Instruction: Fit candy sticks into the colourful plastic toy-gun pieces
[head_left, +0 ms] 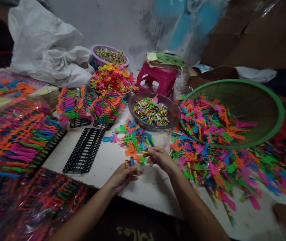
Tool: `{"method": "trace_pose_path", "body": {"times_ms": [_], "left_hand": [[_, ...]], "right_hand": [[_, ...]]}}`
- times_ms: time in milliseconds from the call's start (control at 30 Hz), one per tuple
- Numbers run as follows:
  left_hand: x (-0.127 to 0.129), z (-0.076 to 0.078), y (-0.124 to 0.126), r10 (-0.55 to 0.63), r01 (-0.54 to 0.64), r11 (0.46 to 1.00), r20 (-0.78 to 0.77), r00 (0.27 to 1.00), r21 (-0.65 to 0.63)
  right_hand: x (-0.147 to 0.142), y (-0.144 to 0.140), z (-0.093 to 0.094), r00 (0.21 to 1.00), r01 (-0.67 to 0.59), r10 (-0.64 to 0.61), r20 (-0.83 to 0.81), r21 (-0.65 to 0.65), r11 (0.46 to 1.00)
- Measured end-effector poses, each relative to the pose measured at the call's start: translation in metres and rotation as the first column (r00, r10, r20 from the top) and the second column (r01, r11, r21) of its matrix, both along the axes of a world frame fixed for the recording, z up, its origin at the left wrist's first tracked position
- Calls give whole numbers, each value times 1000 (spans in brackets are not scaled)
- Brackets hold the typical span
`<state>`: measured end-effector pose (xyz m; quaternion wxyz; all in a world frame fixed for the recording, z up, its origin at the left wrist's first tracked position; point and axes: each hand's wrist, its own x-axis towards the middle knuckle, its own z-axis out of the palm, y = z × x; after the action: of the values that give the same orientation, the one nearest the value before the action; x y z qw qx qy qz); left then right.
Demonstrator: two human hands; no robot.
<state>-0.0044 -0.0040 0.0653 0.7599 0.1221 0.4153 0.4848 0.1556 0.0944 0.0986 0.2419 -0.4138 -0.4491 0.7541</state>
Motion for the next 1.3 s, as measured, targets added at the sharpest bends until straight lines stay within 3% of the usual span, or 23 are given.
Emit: {"method": "trace_pose_path", "body": {"times_ms": [100, 200, 333, 433, 500, 533, 633, 700, 767, 867, 933, 967, 1033, 1100, 1167, 1233, 1300], "left_hand": [[2, -3, 3, 111, -111, 994, 22, 994, -14], [-2, -2, 4, 89, -88, 996, 39, 995, -10], [-15, 2, 2, -72, 67, 996, 79, 994, 55], [-17, 6, 0, -292, 291, 954, -4, 956, 72], [-15, 6, -1, -404, 407, 912, -59, 913, 55], [-13, 5, -1, -414, 417, 908, -68, 908, 45], [-9, 0, 0, -221, 221, 975, -24, 975, 18], [-7, -3, -1, -59, 58, 998, 33, 998, 11], [-5, -6, -2, 13, -14, 1000, 75, 997, 13], [-1, -7, -5, 49, -49, 999, 33, 998, 10], [1, -6, -5, 105, -106, 994, -51, 993, -16], [1, -6, -4, 140, -144, 989, -102, 985, -28], [-1, -5, -3, 195, -203, 979, -213, 958, -21], [-4, -7, -1, 221, -221, 975, -300, 928, 35], [-6, -10, -1, 232, -214, 973, -342, 911, 89], [-8, -13, -2, 236, -209, 971, -378, 895, 112], [-7, -15, -3, 228, -198, 974, -410, 883, 115]], "right_hand": [[-10, -17, -7, 997, 39, -41, -68, -34, 999], [-12, -27, -7, 998, 9, -9, -65, -2, 1000], [-4, -28, 5, 974, -225, 219, 60, 123, 967], [-3, -29, 9, 914, -396, 373, 158, 147, 907], [-5, -29, 8, 894, -416, 352, 275, 226, 881], [-7, -30, 7, 893, -390, 275, 355, 307, 868], [-10, -36, 6, 832, -225, -156, 532, 582, 781], [-13, -46, 4, 737, -221, -323, 593, 664, 715], [-17, -61, 2, 678, -349, -296, 672, 650, 675], [-22, -76, -4, 665, -534, -102, 740, 566, 629], [-22, -72, -9, 692, -530, -24, 721, 531, 661], [-20, -66, -12, 701, -484, -53, 711, 529, 697], [-17, -47, -20, 660, -334, -235, 713, 559, 759], [-15, -29, -32, 564, -206, -425, 708, 619, 757], [-15, -18, -44, 543, -151, -494, 679, 658, 738], [-16, -16, -51, 629, -54, -473, 617, 641, 765], [-17, -21, -51, 730, 50, -412, 546, 558, 828]]}}
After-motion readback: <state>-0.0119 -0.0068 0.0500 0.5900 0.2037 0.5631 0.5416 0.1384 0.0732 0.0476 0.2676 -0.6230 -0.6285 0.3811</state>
